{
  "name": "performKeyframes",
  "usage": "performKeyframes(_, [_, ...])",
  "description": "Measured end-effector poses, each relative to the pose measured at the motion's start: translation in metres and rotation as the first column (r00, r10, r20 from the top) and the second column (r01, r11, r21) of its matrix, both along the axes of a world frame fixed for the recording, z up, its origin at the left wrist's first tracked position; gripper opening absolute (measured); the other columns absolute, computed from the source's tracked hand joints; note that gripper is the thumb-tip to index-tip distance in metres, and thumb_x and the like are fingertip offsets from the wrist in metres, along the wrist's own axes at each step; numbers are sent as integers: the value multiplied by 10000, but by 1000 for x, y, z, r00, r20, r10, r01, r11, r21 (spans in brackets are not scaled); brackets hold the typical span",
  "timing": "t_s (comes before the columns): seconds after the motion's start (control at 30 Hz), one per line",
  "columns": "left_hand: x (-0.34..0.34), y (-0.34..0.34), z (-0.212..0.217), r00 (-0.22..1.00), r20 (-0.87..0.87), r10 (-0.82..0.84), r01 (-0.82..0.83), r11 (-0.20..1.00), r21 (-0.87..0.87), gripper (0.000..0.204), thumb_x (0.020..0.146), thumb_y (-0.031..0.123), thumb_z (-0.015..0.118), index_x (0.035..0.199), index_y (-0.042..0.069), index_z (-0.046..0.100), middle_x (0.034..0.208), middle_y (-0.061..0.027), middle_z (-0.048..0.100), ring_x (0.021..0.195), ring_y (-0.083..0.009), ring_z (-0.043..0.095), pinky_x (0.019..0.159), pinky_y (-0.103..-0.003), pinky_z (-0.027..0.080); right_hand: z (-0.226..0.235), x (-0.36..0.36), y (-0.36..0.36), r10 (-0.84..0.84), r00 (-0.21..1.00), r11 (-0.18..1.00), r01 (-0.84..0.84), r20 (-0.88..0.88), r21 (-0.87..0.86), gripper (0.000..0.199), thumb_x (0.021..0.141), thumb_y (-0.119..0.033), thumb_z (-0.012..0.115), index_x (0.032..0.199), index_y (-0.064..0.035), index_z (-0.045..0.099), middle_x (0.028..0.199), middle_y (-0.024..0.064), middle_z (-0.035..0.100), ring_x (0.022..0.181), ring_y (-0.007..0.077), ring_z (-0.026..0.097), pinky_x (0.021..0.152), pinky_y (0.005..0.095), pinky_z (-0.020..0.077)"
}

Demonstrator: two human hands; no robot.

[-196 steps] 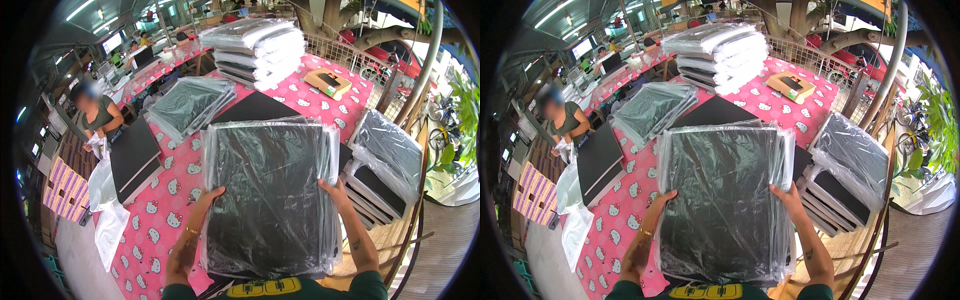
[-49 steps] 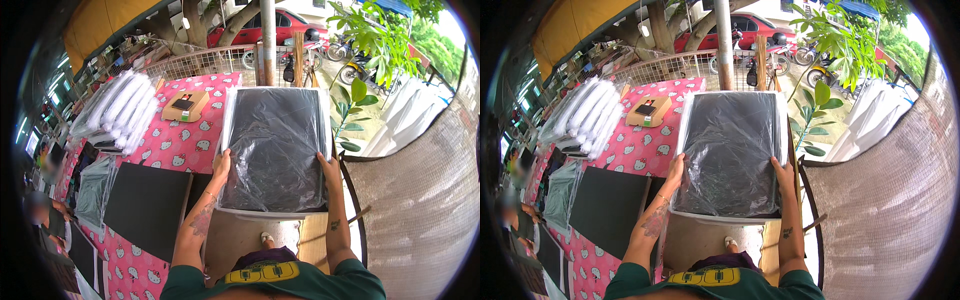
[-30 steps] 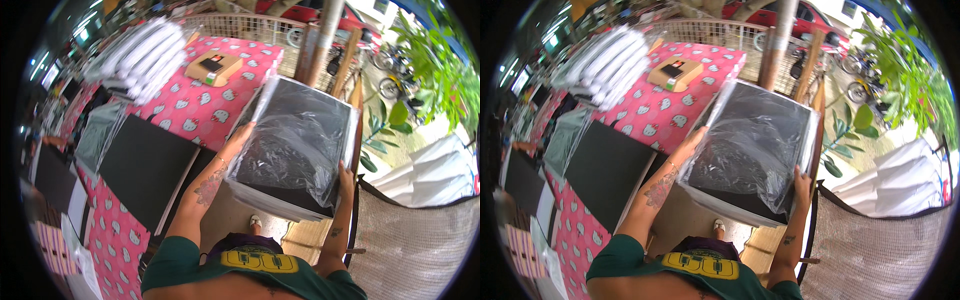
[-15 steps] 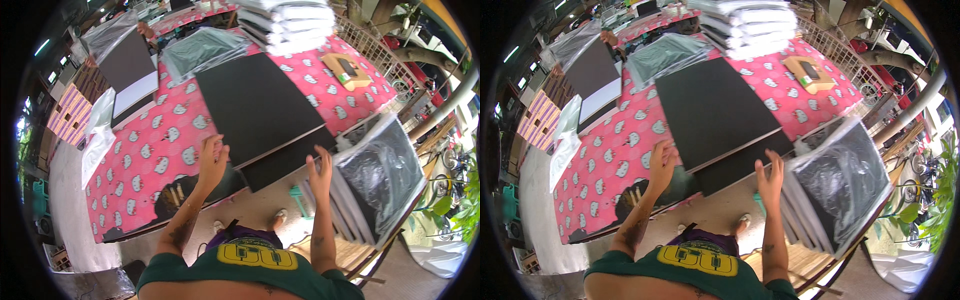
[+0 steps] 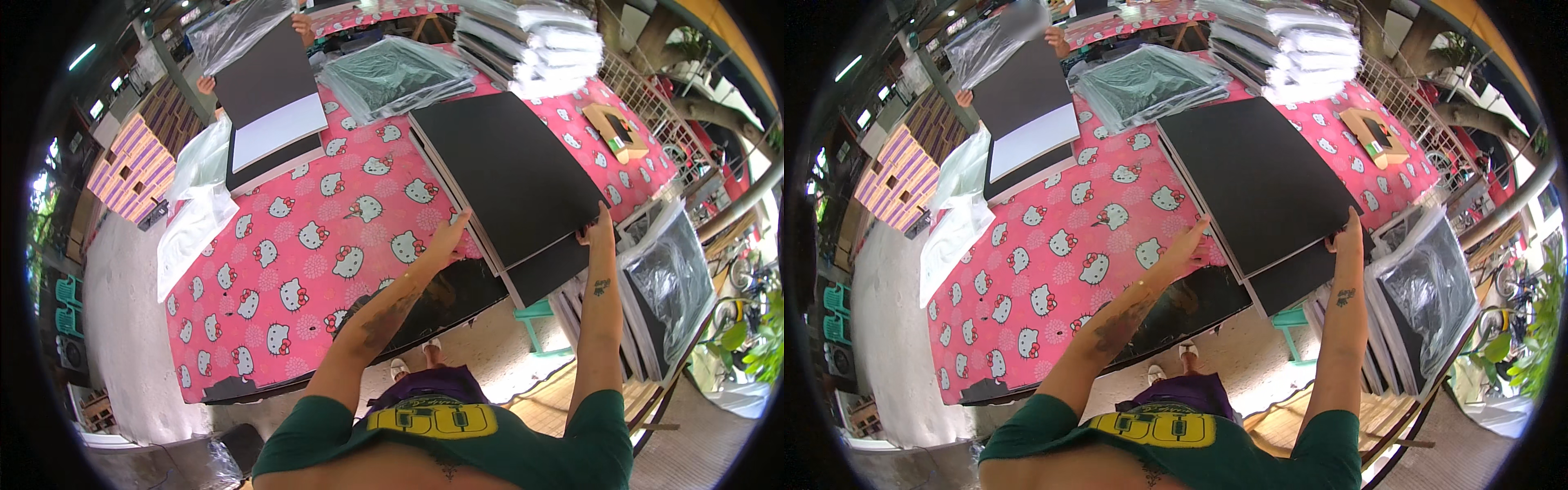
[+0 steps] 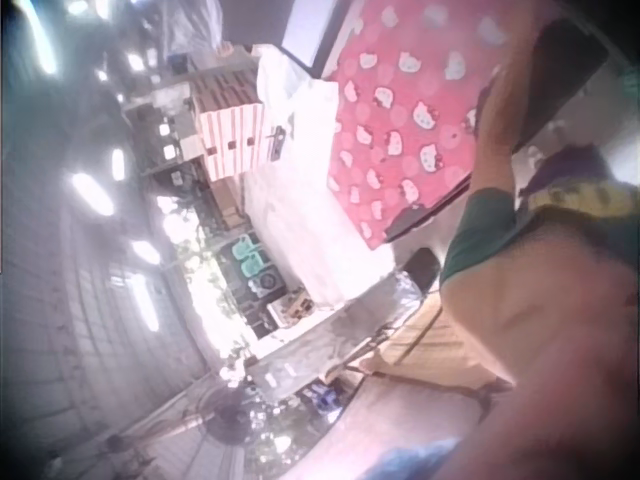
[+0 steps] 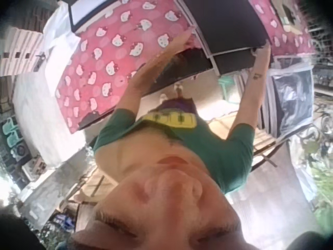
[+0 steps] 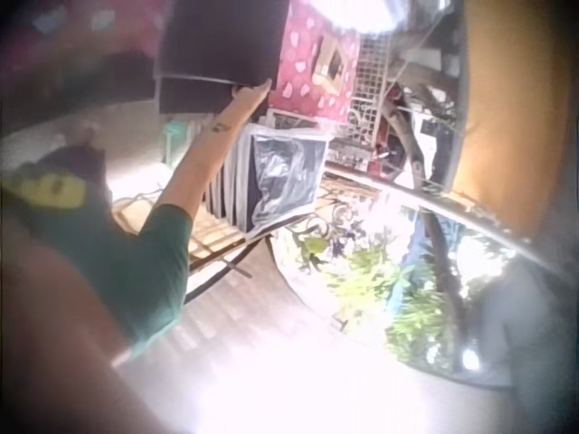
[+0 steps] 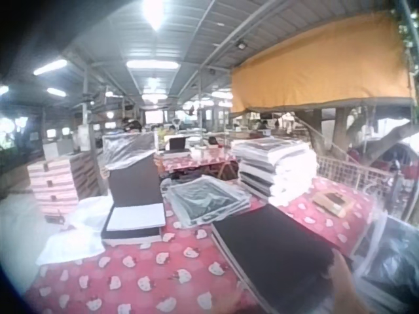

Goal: The person places flat black panels into clear plastic sleeves, stacks the packaged items, and clears the workspace of empty sleeves.

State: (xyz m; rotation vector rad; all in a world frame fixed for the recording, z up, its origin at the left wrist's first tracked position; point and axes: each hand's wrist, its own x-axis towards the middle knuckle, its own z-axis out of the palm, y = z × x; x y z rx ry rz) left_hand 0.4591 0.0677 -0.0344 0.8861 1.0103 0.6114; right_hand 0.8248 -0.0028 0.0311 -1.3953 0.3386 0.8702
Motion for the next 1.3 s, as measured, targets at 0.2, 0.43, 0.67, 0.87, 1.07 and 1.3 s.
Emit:
performKeyframes(0.2, [35,11,45,993,25,-115,117,966,-229,895,724,751,573,1197,-6,506,1081,-190,572,1012,-366,563,857,-548,460,-8,16,-12,80,997,964,-77,-1,254,486,719,-383,767,1097,-155,562,1024,41,564,988,246,544,856,506,430])
performKeyframes(0.43, [-85,68,94,998,62,-18,9,989,149,502,820,399,619,1149,21,580,992,-118,635,836,-190,626,742,-315,514,15,-108,-82,613,789,488,-416,37,768,831,820,-680,515,1298,-4,440,1147,122,587,989,300,597,898,436,484])
performKeyframes(0.67, [-149,34,181,933,-332,137,31,890,455,564,789,420,709,1083,-54,617,916,-123,668,774,-187,659,697,-288,520,-2,-158,-68,739,673,615,-694,36,375,825,831,-597,593,1365,4,407,1351,144,484,1253,251,457,1027,362,391])
performKeyframes(0.87, [-268,-51,272,816,-415,403,92,618,781,456,793,363,713,967,-51,633,755,-100,668,624,-149,621,552,-290,452,-48,-314,-65,885,412,281,-844,217,456,809,850,-628,523,1376,-26,398,1378,130,454,1272,250,433,1058,385,352])
performKeyframes(1.07, [-348,-187,330,603,-486,633,253,426,869,380,769,210,741,965,-68,570,640,-179,628,566,-210,636,546,-301,470,-45,-542,-14,755,643,263,-481,132,836,784,903,-672,345,1430,-93,310,1389,102,418,1254,254,417,1058,410,329])
performKeyframes(1.3, [-409,-252,305,475,-504,721,223,455,862,350,780,112,721,1029,-66,550,851,-170,664,781,-158,632,697,-303,502,-89,-652,4,644,764,386,-372,42,844,696,962,-591,274,1375,-41,386,1336,116,470,1199,248,473,1021,374,384])
